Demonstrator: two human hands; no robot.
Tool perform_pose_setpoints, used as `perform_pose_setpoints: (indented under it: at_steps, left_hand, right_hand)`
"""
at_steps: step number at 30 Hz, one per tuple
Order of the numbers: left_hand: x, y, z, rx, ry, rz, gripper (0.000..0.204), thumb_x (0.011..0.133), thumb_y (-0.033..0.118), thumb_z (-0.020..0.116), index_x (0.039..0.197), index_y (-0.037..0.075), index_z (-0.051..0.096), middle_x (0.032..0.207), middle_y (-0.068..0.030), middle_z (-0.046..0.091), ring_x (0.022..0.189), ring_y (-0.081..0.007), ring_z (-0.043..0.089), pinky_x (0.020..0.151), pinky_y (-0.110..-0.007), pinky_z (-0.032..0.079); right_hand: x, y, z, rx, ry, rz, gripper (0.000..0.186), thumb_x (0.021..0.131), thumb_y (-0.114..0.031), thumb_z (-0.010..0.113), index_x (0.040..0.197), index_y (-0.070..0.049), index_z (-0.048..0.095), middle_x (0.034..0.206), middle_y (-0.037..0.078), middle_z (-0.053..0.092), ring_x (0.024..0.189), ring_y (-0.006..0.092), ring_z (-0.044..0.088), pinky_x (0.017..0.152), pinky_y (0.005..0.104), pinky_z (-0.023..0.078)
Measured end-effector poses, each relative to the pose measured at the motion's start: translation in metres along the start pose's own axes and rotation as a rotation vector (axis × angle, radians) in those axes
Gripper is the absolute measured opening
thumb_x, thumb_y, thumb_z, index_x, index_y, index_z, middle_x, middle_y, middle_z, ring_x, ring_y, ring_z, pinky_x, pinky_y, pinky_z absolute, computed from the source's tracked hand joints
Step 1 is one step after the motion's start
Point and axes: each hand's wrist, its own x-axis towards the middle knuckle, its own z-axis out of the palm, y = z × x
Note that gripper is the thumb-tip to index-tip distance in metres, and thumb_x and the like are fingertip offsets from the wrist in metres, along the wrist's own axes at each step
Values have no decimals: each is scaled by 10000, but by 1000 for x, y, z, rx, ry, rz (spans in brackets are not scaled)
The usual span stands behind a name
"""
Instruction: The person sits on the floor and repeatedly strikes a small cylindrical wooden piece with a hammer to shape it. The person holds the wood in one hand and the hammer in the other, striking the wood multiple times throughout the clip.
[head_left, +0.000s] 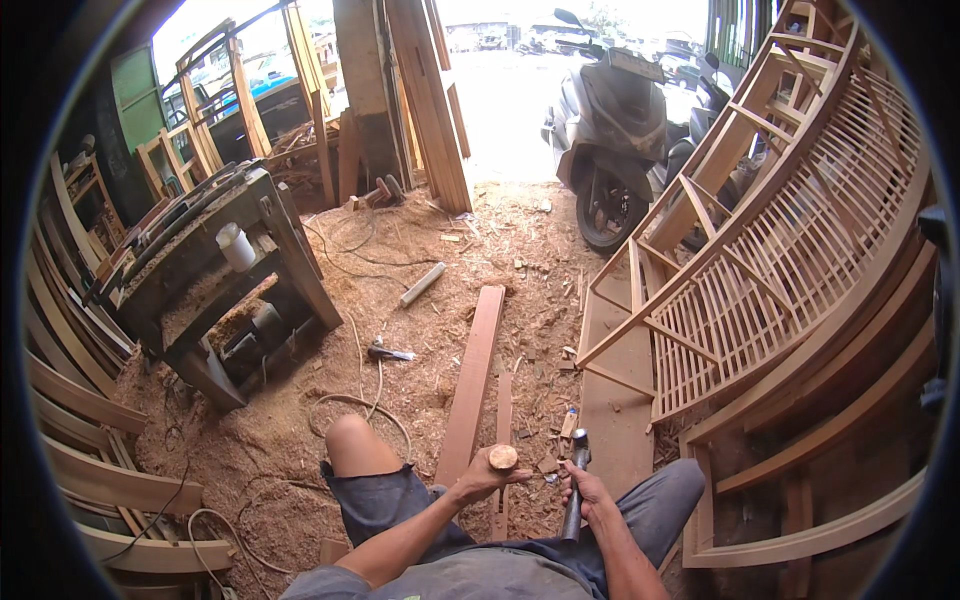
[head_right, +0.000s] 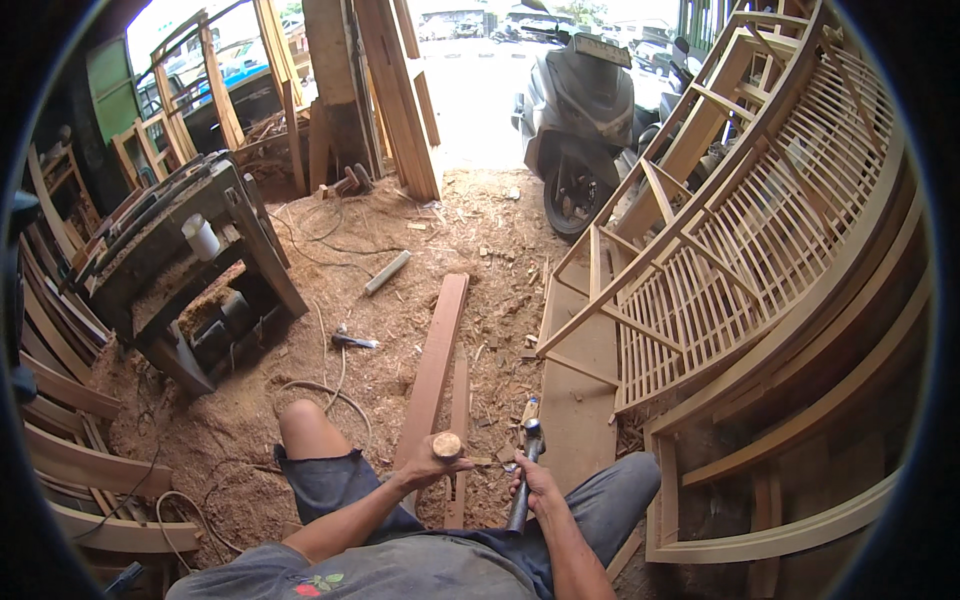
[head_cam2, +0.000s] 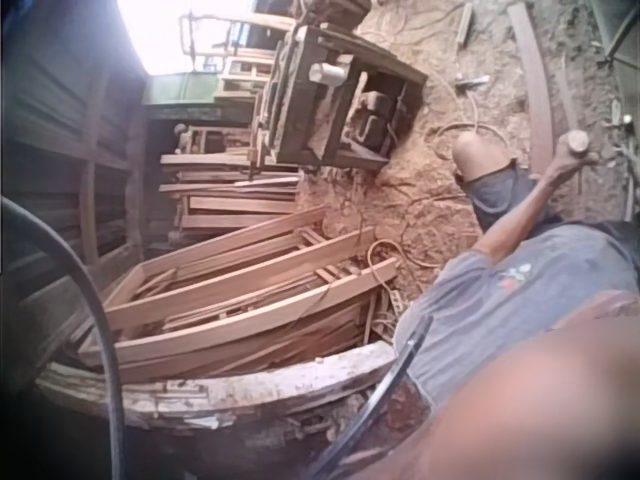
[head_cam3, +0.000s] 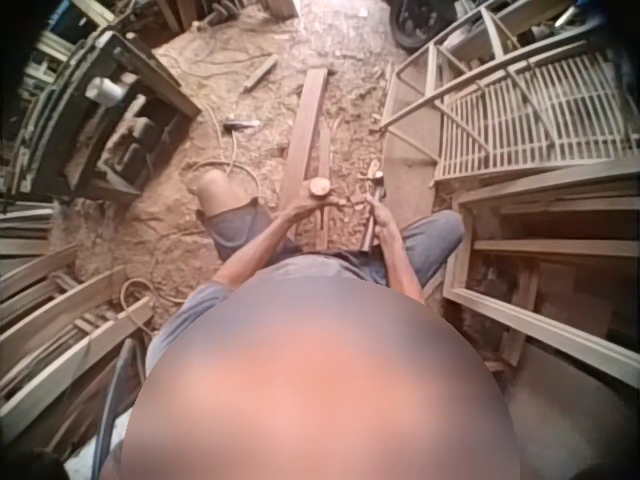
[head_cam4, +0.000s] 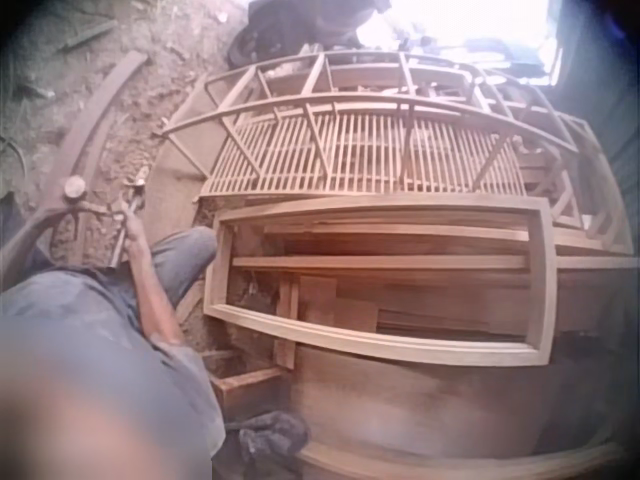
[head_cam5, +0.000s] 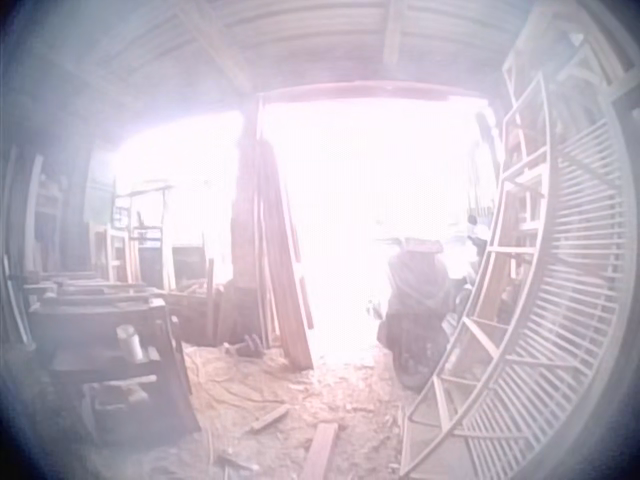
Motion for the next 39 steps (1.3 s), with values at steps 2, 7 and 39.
perform_pose_setpoints:
  at_steps: [2, 7, 39]
  left_hand:
    - [2, -2, 1, 16, 10, 10, 293, 848, 140, 911, 899, 65, 633, 826, 31, 651, 777, -66, 619, 724, -262, 568]
    - [3, -3, 1, -28, 18, 15, 280, 856, 124, 902, 890, 68, 630, 816, 42, 641, 764, -57, 595, 703, -254, 547]
    - [7, -15, -3, 1, 41, -38, 268, 846, 104, 905, 936, 53, 658, 863, 19, 699, 828, -68, 662, 753, -253, 577]
  right_hand:
    - [0, 0, 1, -18, -43, 0, 342, 944, -408, 799, 957, -155, 570, 666, -14, 533, 497, 126, 531, 465, 344, 492]
    - [-1, 2, 5, -30, -39, 29, 355, 929, -430, 813, 965, -155, 592, 668, -26, 548, 499, 121, 541, 458, 329, 489]
    - [-26, 0, 27, -327, -52, -108, 471, 927, -507, 797, 843, -131, 526, 658, -36, 521, 512, 83, 524, 456, 287, 484]
